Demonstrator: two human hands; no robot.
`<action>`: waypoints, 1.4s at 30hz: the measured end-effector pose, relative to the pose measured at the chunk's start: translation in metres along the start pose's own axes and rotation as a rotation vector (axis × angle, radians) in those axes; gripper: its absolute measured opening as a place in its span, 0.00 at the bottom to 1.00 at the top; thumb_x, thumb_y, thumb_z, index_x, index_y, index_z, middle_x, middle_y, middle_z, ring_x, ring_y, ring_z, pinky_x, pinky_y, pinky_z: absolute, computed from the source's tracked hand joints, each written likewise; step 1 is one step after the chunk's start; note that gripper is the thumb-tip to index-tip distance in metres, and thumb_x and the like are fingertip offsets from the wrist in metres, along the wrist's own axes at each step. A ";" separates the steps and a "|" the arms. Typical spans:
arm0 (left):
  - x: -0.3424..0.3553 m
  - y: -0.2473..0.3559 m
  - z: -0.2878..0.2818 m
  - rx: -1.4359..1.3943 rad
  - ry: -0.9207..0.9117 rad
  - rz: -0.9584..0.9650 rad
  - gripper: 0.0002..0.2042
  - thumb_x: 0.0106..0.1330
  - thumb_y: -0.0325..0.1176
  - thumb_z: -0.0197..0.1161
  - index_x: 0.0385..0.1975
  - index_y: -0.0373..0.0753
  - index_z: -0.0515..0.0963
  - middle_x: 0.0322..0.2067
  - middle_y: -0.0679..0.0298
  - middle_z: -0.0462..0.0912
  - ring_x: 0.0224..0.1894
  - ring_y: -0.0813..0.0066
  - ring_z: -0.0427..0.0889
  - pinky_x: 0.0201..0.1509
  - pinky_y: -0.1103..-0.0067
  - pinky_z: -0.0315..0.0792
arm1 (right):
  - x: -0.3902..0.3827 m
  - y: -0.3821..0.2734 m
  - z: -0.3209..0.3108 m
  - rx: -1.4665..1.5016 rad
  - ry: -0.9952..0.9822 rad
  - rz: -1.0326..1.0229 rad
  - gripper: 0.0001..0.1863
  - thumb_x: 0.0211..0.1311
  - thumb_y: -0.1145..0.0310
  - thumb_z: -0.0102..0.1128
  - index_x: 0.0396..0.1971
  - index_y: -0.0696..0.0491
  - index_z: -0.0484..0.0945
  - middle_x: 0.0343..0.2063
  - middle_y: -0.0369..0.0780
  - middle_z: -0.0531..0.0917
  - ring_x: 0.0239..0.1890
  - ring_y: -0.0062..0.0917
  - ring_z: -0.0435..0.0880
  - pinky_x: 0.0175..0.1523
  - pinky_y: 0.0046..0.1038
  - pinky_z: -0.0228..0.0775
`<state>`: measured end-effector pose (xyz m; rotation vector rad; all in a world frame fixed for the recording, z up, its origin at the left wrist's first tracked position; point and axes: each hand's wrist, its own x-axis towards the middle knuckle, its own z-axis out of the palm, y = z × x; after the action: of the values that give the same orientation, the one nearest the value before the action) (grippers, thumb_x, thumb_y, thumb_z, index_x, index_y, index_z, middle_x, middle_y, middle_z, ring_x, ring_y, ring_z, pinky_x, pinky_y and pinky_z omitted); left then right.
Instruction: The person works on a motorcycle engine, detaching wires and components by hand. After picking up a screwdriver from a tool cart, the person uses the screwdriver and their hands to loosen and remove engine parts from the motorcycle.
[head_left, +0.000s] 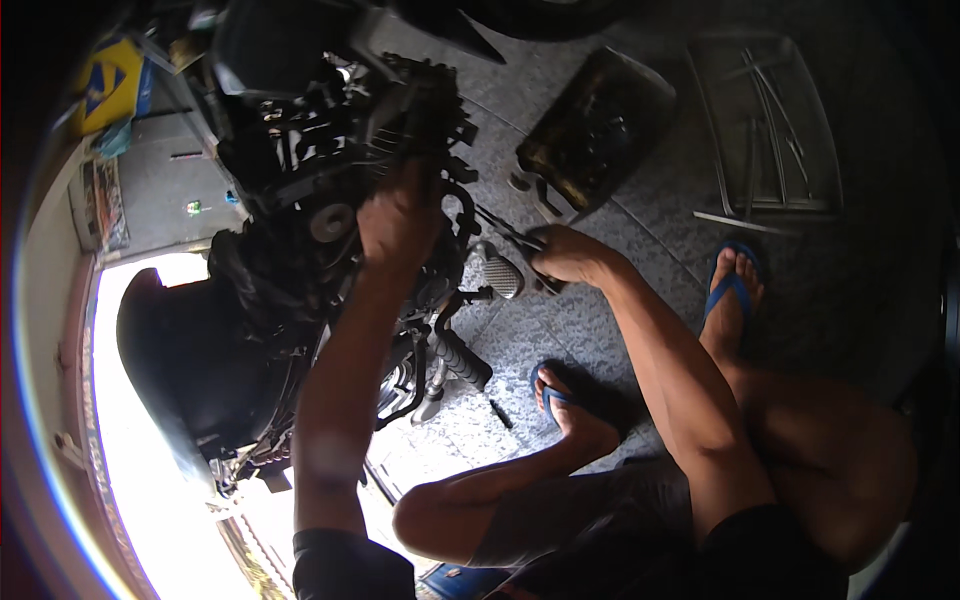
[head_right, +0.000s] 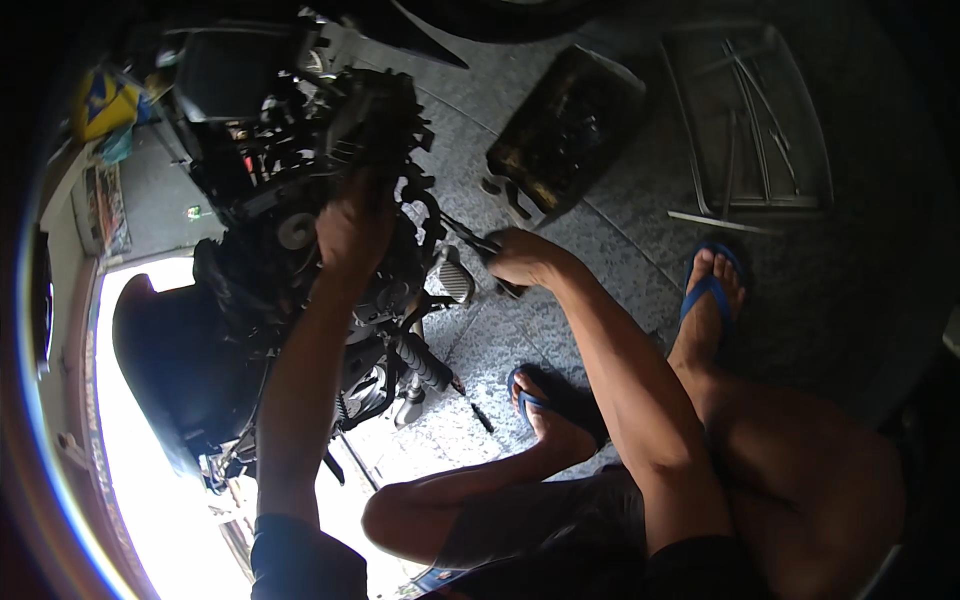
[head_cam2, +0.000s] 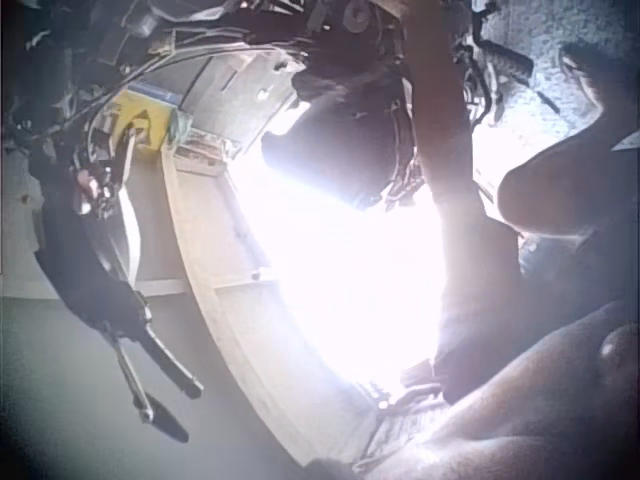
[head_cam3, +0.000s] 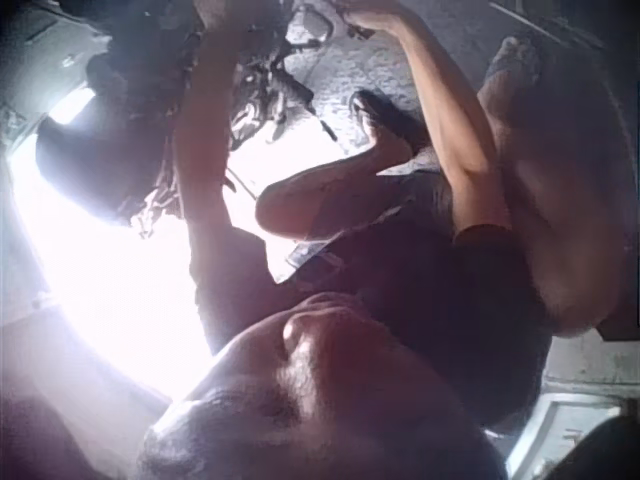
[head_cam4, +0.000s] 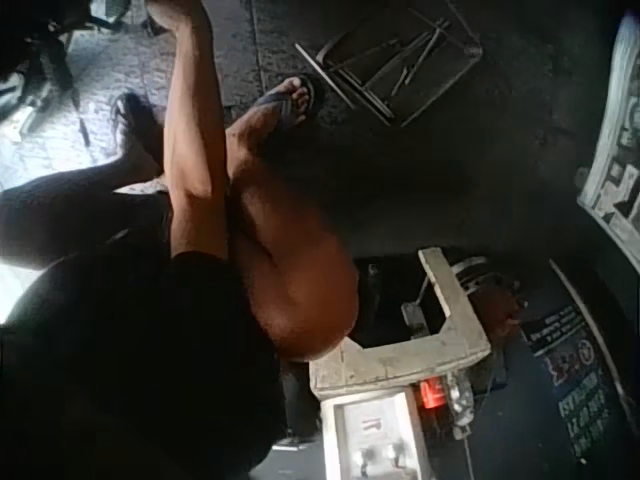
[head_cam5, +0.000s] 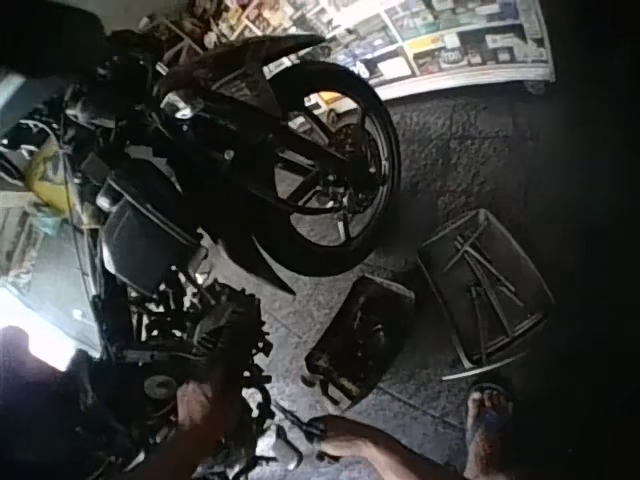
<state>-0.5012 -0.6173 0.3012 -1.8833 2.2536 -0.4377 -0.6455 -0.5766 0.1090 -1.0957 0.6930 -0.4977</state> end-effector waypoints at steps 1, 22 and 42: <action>-0.007 -0.011 0.002 -0.004 0.038 -0.025 0.15 0.62 0.38 0.63 0.47 0.43 0.76 0.38 0.51 0.83 0.36 0.48 0.84 0.39 0.60 0.79 | 0.000 -0.002 0.005 -0.080 -0.009 0.050 0.09 0.54 0.75 0.51 0.34 0.59 0.77 0.24 0.43 0.83 0.23 0.27 0.82 0.30 0.29 0.72; -0.219 0.263 0.069 -2.098 -1.214 -0.458 0.30 0.73 0.57 0.39 0.55 0.33 0.69 0.39 0.60 0.77 0.43 0.70 0.76 0.47 0.73 0.72 | -0.085 -0.033 -0.077 -0.632 0.260 0.385 0.12 0.49 0.70 0.54 0.35 0.54 0.80 0.22 0.37 0.81 0.22 0.22 0.76 0.28 0.28 0.66; -0.239 0.313 0.120 -2.205 -0.748 -0.361 0.29 0.73 0.44 0.31 0.69 0.34 0.58 0.65 0.46 0.65 0.70 0.55 0.62 0.73 0.71 0.53 | -0.036 -0.019 -0.042 -0.840 0.628 -0.129 0.13 0.60 0.61 0.61 0.36 0.57 0.82 0.35 0.50 0.86 0.41 0.43 0.85 0.48 0.37 0.75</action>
<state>-0.7098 -0.3468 0.0713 -1.8534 1.1998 3.0645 -0.7013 -0.5865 0.1240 -1.7986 1.4668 -0.6953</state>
